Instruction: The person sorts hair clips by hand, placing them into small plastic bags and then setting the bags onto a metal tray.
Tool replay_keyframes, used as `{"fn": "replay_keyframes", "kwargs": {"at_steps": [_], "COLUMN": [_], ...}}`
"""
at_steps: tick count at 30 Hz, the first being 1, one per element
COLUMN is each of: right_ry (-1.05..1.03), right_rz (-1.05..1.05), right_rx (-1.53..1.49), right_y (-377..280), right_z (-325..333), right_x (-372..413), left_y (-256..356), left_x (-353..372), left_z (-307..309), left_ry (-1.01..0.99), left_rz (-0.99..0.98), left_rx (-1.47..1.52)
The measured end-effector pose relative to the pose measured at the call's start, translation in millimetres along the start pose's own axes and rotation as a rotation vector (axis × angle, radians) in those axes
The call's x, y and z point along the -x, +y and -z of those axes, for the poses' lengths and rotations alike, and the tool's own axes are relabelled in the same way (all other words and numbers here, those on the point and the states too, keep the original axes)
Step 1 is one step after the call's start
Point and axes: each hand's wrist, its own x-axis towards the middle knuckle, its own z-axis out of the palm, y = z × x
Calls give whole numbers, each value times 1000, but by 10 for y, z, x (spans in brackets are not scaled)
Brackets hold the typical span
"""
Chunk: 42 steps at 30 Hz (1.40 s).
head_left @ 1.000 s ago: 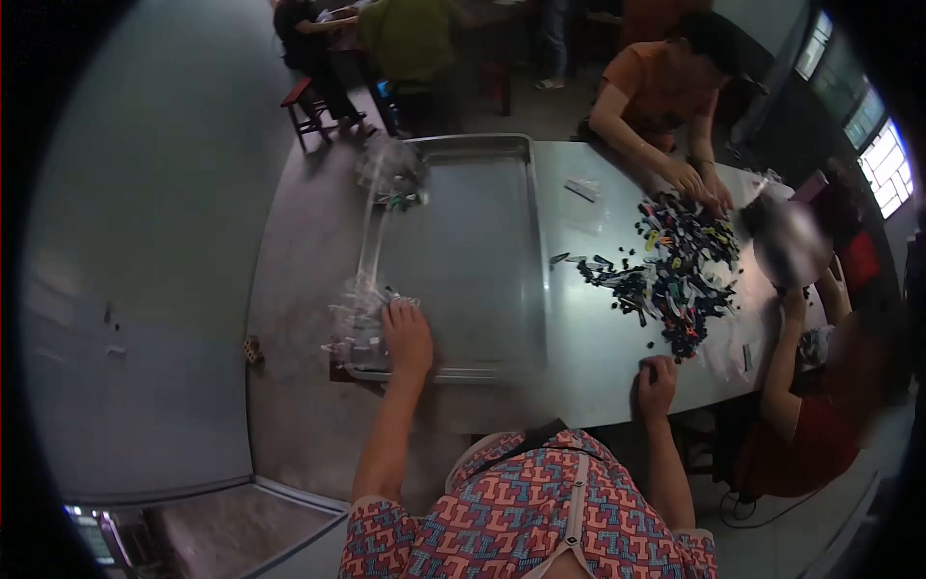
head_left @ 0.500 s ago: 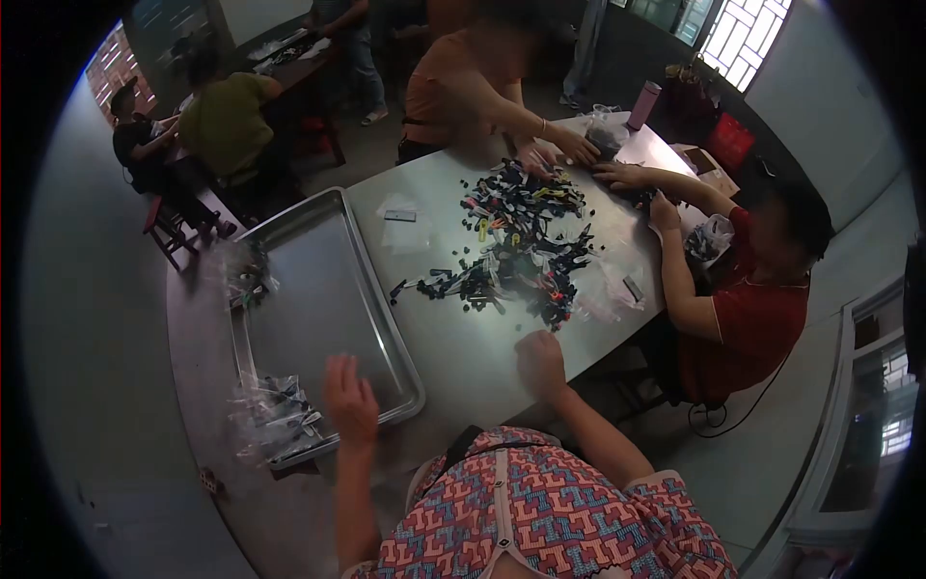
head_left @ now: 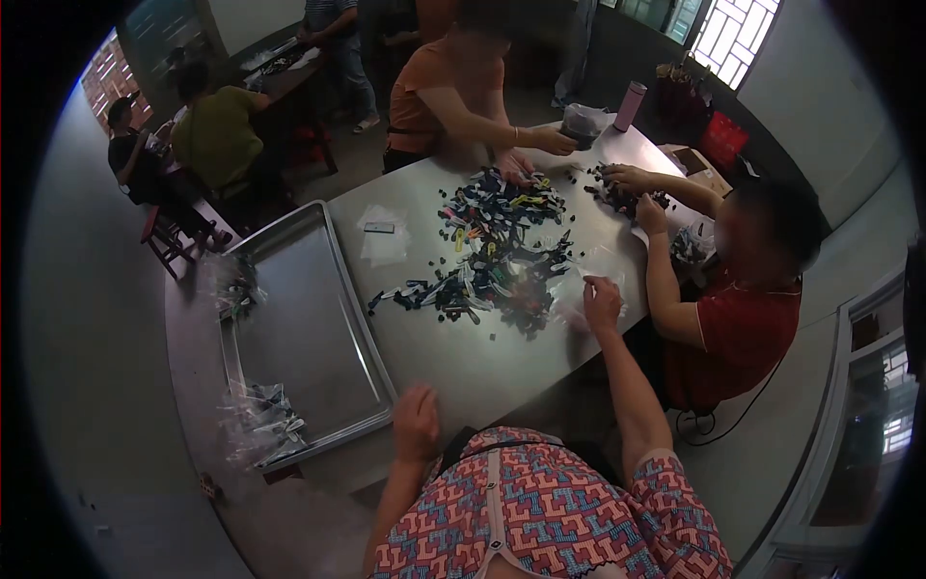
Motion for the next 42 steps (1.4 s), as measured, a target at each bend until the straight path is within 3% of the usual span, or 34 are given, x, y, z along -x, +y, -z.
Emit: {"fn": "replay_keyframes", "kwargs": {"at_steps": [4,7,11,13,14,16,17,19,20,21,23,24,26,29,31,34,37,38,40,42], "right_ry": [1,-214,-169,-191,-194,-75,-36,-174,-171,-236,-340,-376,-453,-509,-569,-529,-548,-552,-1012,-1086], "right_rz": [-50,-106,-96,-330,-330,-364,-161,-60,92,165,361,482,624,768,779,502,67,68,-406,-342], "right_rx": [150,329,321,91,91,-417,-473,-642,-464,-474,-455,-424,-412,-378,-378,-441,-713,-713,-985,-907], "right_y": [163,188,317,419,468,392,343,-83,-270,-571,-1114,-1296,-1577,-1807,-1907,-1940,-1818,-1785,-1848,-1975], "right_z": [40,21,-30,-61,-72,1,31,268,357,510,752,806,816,809,867,939,808,772,757,793], "right_x": [-207,-144,-187,-306,-349,-422,-407,-344,-251,-161,62,191,450,711,733,719,754,754,703,759], "left_y": [65,68,88,126,141,190,202,178,160,150,138,133,143,-6,27,147,122,95,123,115], "left_x": [121,243,278,234,195,91,38,-72,-131,-208,-397,-523,-731,-698,-680,-711,-650,-627,-639,-618], "left_z": [-126,-199,-156,-98,-69,2,12,-15,-30,-65,-158,-140,-79,-377,-341,-132,-105,-112,-9,38], "left_ry": [-19,-23,-2,9,22,35,49,-1,-48,-46,-198,-193,-363,-493,-474,-376,-284,-272,-265,-259], "left_rz": [68,140,197,213,223,276,327,418,510,516,745,750,1144,1151,1080,1028,1022,993,965,941], "left_rx": [51,92,90,97,106,152,199,377,555,551,1084,1080,1586,1465,1451,1496,1539,1519,1505,1491]}}
